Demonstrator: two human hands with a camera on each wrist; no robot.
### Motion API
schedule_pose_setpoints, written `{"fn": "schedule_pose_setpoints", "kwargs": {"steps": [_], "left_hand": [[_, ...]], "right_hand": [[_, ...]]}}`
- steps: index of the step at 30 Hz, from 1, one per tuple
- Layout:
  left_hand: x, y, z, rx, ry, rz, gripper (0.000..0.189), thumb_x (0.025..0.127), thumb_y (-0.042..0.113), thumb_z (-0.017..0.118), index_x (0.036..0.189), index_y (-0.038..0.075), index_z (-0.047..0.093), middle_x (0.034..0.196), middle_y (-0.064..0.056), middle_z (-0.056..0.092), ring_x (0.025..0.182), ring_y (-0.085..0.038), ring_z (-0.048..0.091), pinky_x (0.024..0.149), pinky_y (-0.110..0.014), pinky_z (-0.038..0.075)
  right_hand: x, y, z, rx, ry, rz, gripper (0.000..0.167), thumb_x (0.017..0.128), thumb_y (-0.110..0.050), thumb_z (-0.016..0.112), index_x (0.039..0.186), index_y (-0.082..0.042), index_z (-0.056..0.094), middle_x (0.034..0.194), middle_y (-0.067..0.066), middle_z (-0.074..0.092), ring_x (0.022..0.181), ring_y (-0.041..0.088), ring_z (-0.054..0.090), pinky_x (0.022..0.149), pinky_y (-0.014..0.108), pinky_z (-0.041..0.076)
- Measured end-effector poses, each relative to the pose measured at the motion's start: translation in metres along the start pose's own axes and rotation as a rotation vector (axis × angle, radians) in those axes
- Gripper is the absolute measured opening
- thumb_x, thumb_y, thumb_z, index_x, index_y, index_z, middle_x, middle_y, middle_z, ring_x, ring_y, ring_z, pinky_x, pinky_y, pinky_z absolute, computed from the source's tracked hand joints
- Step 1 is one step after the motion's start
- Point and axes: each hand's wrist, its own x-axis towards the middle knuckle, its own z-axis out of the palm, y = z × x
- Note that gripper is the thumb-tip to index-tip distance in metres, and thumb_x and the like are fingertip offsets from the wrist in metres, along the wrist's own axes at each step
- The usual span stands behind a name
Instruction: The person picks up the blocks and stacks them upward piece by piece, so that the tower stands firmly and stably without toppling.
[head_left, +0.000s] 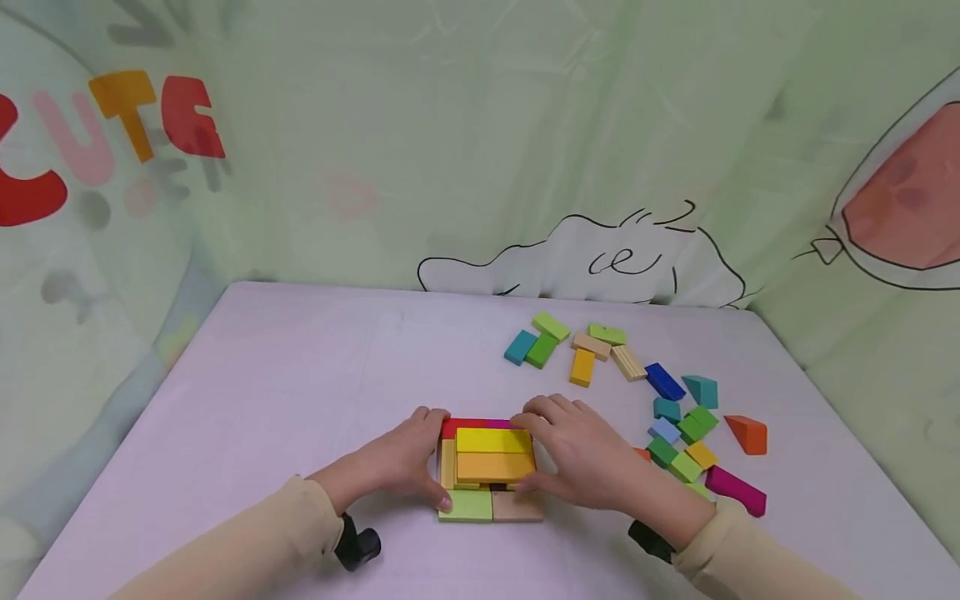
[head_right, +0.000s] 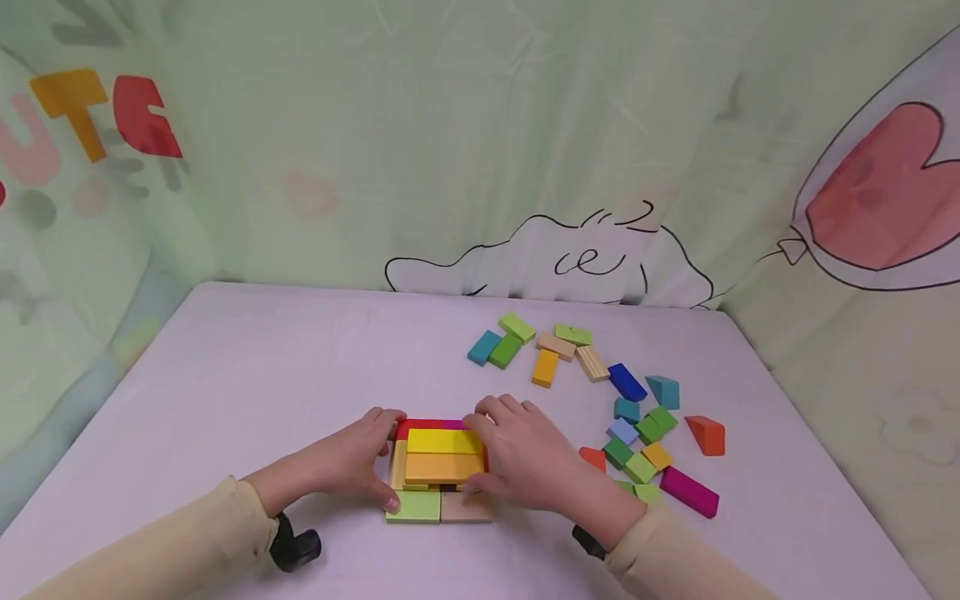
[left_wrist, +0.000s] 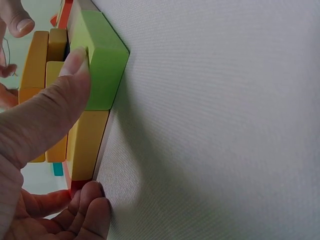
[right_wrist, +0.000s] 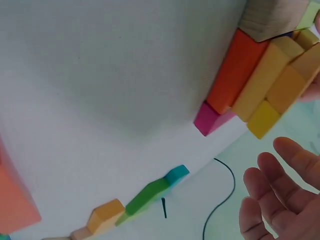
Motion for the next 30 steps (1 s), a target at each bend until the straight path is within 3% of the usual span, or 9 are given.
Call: {"fn": "schedule_pose_setpoints", "kwargs": {"steps": [5, 16, 20, 23, 26, 30], "left_hand": [[0.001, 0.0, 0.001, -0.006, -0.006, 0.005, 0.108, 0.067, 0.032, 0.096, 0.15, -0.002, 0.037, 0.144, -0.021, 0.048, 0.129, -0.03, 0.052, 0.112, -0.05, 0.048], [0.0, 0.001, 0.0, 0.006, 0.004, 0.015, 0.107, 0.066, 0.033, 0.096, 0.15, -0.002, 0.038, 0.143, -0.021, 0.049, 0.128, -0.03, 0.053, 0.112, -0.05, 0.048], [0.0, 0.002, 0.0, 0.014, 0.005, 0.012, 0.107, 0.066, 0.033, 0.097, 0.149, -0.002, 0.039, 0.141, -0.02, 0.05, 0.126, -0.029, 0.053, 0.111, -0.049, 0.049], [0.0, 0.002, 0.0, 0.019, 0.008, 0.013, 0.107, 0.066, 0.033, 0.097, 0.149, -0.002, 0.039, 0.139, -0.02, 0.05, 0.124, -0.029, 0.054, 0.11, -0.049, 0.05], [0.0, 0.002, -0.001, 0.021, 0.011, 0.01, 0.107, 0.066, 0.033, 0.097, 0.149, -0.002, 0.039, 0.141, -0.02, 0.05, 0.125, -0.029, 0.054, 0.111, -0.049, 0.05], [-0.001, 0.002, -0.001, 0.01, 0.008, 0.008, 0.107, 0.066, 0.033, 0.097, 0.149, -0.002, 0.039, 0.141, -0.021, 0.05, 0.126, -0.03, 0.054, 0.111, -0.05, 0.049]], "right_hand": [[0.008, 0.0, 0.009, 0.07, -0.049, 0.006, 0.071, 0.082, -0.054, 0.081, 0.135, -0.01, 0.063, 0.138, 0.01, 0.058, 0.128, 0.029, 0.053, 0.107, 0.053, 0.05], [0.012, -0.003, 0.01, 0.08, -0.052, 0.012, 0.063, 0.084, -0.048, 0.081, 0.13, -0.009, 0.066, 0.135, 0.01, 0.06, 0.125, 0.028, 0.055, 0.108, 0.053, 0.049], [0.011, 0.001, 0.007, 0.095, -0.051, 0.038, 0.067, 0.086, -0.05, 0.078, 0.136, -0.009, 0.061, 0.138, 0.011, 0.06, 0.127, 0.029, 0.055, 0.108, 0.053, 0.05], [0.012, 0.016, 0.0, 0.104, -0.006, 0.093, 0.068, 0.091, -0.049, 0.074, 0.143, -0.008, 0.055, 0.142, 0.014, 0.059, 0.128, 0.033, 0.057, 0.107, 0.056, 0.051], [0.017, 0.044, -0.005, 0.107, 0.044, 0.185, 0.065, 0.095, -0.042, 0.07, 0.146, -0.006, 0.052, 0.145, 0.021, 0.056, 0.131, 0.041, 0.056, 0.106, 0.06, 0.05], [0.028, 0.086, -0.001, 0.061, 0.009, 0.308, 0.063, 0.096, -0.03, 0.072, 0.148, -0.002, 0.049, 0.144, 0.029, 0.053, 0.127, 0.045, 0.057, 0.102, 0.06, 0.052]]}}
